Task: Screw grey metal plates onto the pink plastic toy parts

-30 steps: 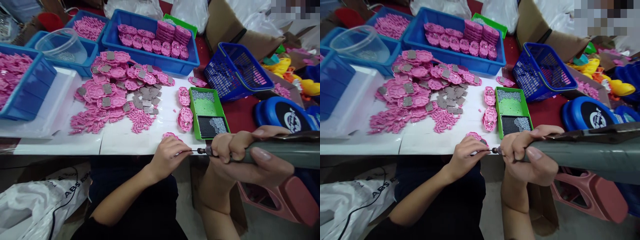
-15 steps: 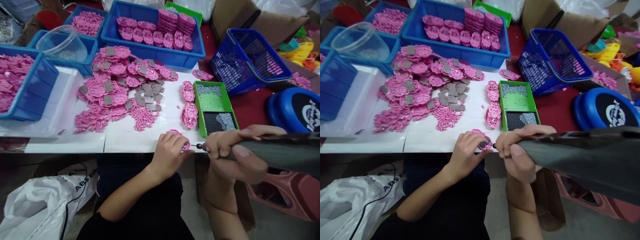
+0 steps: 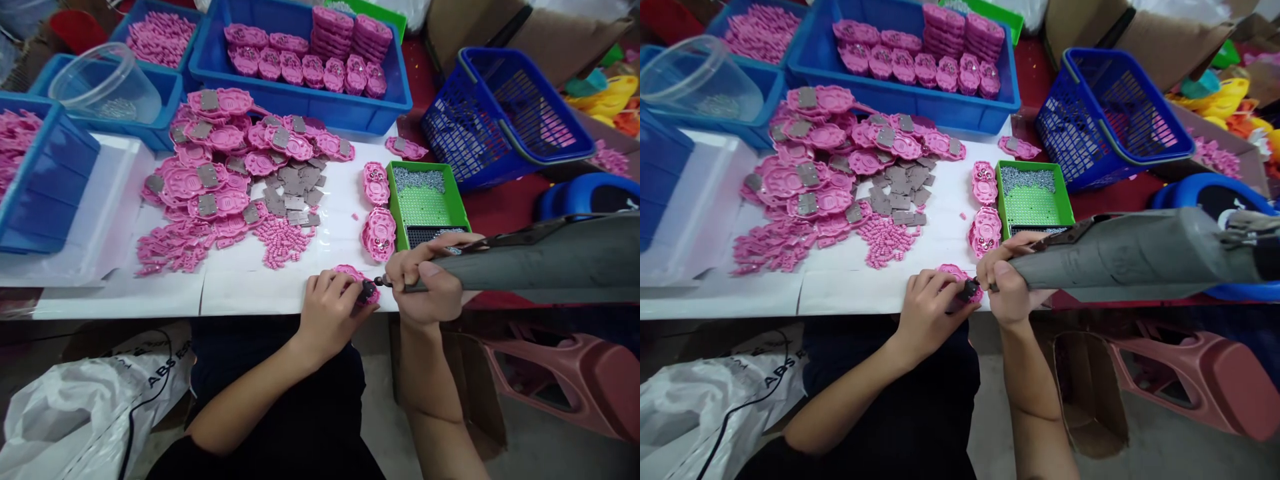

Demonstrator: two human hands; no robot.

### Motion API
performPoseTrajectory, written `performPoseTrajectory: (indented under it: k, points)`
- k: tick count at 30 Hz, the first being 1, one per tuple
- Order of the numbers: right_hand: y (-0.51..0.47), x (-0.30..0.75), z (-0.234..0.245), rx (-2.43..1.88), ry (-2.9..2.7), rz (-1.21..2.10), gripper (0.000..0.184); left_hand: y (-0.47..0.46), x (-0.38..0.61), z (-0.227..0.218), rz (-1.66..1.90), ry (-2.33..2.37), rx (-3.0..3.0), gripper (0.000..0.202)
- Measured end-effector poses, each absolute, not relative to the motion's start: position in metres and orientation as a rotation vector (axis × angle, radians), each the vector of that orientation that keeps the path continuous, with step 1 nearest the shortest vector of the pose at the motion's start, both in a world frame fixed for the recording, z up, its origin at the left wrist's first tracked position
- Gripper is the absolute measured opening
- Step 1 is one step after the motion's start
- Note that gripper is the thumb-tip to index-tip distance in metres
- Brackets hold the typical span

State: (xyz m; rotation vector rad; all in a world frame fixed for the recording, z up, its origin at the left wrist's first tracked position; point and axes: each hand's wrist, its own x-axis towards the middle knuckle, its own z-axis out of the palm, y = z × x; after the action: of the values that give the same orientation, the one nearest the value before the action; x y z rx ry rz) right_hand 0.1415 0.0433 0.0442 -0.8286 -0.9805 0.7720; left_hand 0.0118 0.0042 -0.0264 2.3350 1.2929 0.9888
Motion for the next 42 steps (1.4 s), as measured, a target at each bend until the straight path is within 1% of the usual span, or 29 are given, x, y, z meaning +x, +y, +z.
performPoseTrajectory:
  k: [4, 11, 19, 24, 26, 30, 32, 34, 36, 37, 42]
  points:
    - [0.046, 0.141, 0.043, -0.835, -0.975, 0.765, 0.023, 0.003, 0.011, -0.026, 1.042, 1.278, 2.348, 0.024]
    - [0.049, 0.144, 0.042, -0.806, -1.091, 0.855, 0.019, 0.002, 0.010, -0.022, 1.076, 1.266, 2.311, 0.016]
    - [0.055, 0.148, 0.036, -0.716, -1.214, 0.947, 0.022, 0.001, 0.011, -0.023, 1.091, 1.270, 2.291, 0.015]
    - [0.053, 0.148, 0.046, -0.688, -1.210, 0.961, 0.022, 0.001, 0.012, -0.025, 1.090, 1.294, 2.297, 0.017]
    - [0.050, 0.152, 0.056, -0.722, -1.141, 0.885, 0.023, 0.001, 0.013, -0.025, 1.081, 1.294, 2.311, 0.019]
    - [0.048, 0.185, 0.075, -0.854, -0.983, 0.556, 0.027, 0.001, 0.012, -0.023, 1.000, 1.294, 2.367, 0.021]
    - [0.054, 0.212, 0.077, -0.913, -0.911, 0.399, 0.022, 0.002, 0.010, -0.022, 0.957, 1.284, 2.416, 0.025]
    - [0.063, 0.238, 0.076, -0.997, -0.776, 0.219, 0.022, 0.002, 0.008, -0.021, 0.933, 1.256, 2.462, 0.028]
    - [0.073, 0.257, 0.072, -1.020, -0.694, 0.092, 0.014, 0.003, 0.006, -0.021, 0.919, 1.219, 2.482, 0.027]
    - [0.078, 0.262, 0.070, -1.024, -0.673, 0.057, 0.012, 0.003, 0.004, -0.020, 0.911, 1.200, 2.482, 0.026]
    - [0.091, 0.261, 0.063, -1.025, -0.690, 0.117, 0.026, 0.004, 0.000, -0.022, 0.904, 1.046, 2.478, 0.029]
